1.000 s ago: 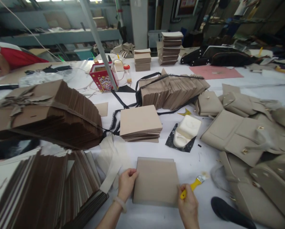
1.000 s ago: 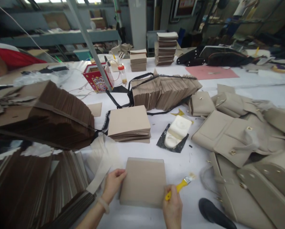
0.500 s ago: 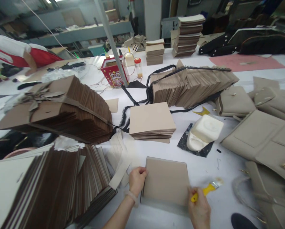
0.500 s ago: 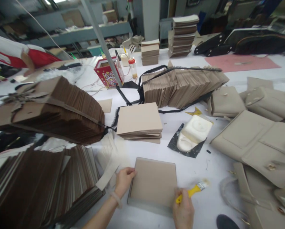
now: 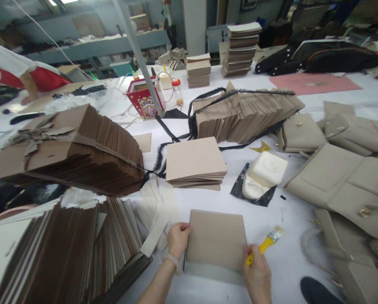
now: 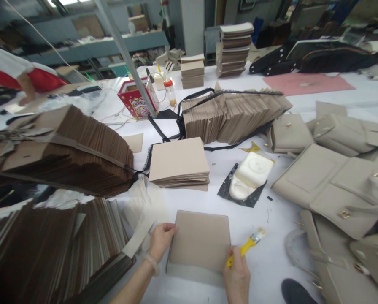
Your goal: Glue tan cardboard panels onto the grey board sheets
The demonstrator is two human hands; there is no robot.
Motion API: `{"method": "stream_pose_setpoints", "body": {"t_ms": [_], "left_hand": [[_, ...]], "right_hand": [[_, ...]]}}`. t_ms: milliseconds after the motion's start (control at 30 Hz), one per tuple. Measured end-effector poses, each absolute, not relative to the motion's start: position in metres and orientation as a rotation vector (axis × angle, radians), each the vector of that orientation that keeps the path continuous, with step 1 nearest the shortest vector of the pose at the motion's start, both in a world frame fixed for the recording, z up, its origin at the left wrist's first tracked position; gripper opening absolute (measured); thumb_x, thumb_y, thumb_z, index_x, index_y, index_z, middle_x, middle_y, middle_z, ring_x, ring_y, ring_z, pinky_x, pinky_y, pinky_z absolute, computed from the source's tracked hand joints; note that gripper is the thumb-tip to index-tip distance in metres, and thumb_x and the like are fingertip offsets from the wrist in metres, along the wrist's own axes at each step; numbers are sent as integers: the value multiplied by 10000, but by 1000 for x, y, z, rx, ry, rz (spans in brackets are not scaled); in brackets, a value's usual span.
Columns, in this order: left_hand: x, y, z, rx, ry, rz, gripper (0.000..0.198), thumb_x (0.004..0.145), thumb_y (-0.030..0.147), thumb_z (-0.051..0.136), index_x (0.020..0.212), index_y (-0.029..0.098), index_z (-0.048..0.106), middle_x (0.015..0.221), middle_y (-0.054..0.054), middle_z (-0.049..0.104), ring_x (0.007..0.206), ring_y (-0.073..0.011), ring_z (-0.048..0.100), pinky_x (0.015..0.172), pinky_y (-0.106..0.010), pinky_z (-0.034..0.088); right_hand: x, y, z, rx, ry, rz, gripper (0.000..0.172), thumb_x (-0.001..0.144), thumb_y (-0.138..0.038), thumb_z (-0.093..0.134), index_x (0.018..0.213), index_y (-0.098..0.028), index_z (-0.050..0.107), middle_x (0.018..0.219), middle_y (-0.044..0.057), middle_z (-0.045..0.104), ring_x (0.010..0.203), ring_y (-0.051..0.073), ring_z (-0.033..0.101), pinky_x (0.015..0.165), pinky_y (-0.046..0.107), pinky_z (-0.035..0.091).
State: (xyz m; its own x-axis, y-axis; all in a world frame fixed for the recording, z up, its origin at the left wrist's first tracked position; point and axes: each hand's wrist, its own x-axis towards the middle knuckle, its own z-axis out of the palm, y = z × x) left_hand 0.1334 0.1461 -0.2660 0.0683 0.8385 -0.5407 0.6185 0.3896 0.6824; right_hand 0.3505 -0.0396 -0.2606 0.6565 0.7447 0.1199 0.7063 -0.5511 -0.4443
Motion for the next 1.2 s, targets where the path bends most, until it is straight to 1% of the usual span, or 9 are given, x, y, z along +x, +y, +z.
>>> {"method": "stream_pose_setpoints", "body": {"t_ms": [67,167,333,500,667,867,1033,1200], "left_hand": [[133,148,-264,1329,1629,250,202,769,332,668,867,187,769,887,-62,776,866,-223,713,749,-285,492],[132,150,-262,1356,1622,218,224,777,355,656,877,189,767,896,-59,776,886,-232,709,765,-298,487],[132,152,-263,1397,1615,172,241,787,382,638,868,191,760,892,-58,774,886,-244,704,764,-312,475],[131,153,-268,1439,1604,150,246,795,383,629,874,189,758,885,-56,773,870,-236,703,746,-299,470],[131,155,-272,1465,1613,122,267,804,392,625,908,185,759,926,-67,772,901,-242,699,749,-292,469],[131,157,-273,1486,1612,93,222,811,350,616,879,191,756,899,-62,772,886,-229,699,739,-278,461],[134,159,-264,1497,1626,89,185,795,320,638,847,190,758,898,-75,773,898,-227,699,751,-275,459],[138,158,-251,1484,1664,104,145,760,279,664,820,200,769,900,-77,776,889,-218,703,744,-264,462]], "right_hand": [[348,-38,-258,-2409,-1135,103,161,913,-322,377,847,-239,497,690,22,552,597,208,560,547,292,383],[345,-34,-254,-2388,-1127,68,133,894,-258,375,829,-240,490,676,18,546,596,204,552,551,290,380],[343,-32,-252,-2383,-1111,65,131,860,-177,379,824,-240,488,654,-1,524,596,193,550,555,273,376],[343,-32,-253,-2385,-1123,50,154,832,-131,382,837,-239,492,667,-4,525,596,186,544,551,265,365],[342,-32,-253,-2393,-1136,44,168,833,-121,369,833,-236,491,664,2,534,611,194,555,568,273,374],[341,-31,-251,-2410,-1140,33,183,826,-116,361,830,-237,498,656,1,527,600,187,541,562,269,374],[341,-30,-249,-2400,-1153,38,157,834,-152,365,832,-237,498,646,2,516,588,187,529,545,269,359],[344,-32,-252,-2403,-1171,87,90,805,-219,395,828,-245,479,653,7,523,569,206,529,526,288,341]]}}
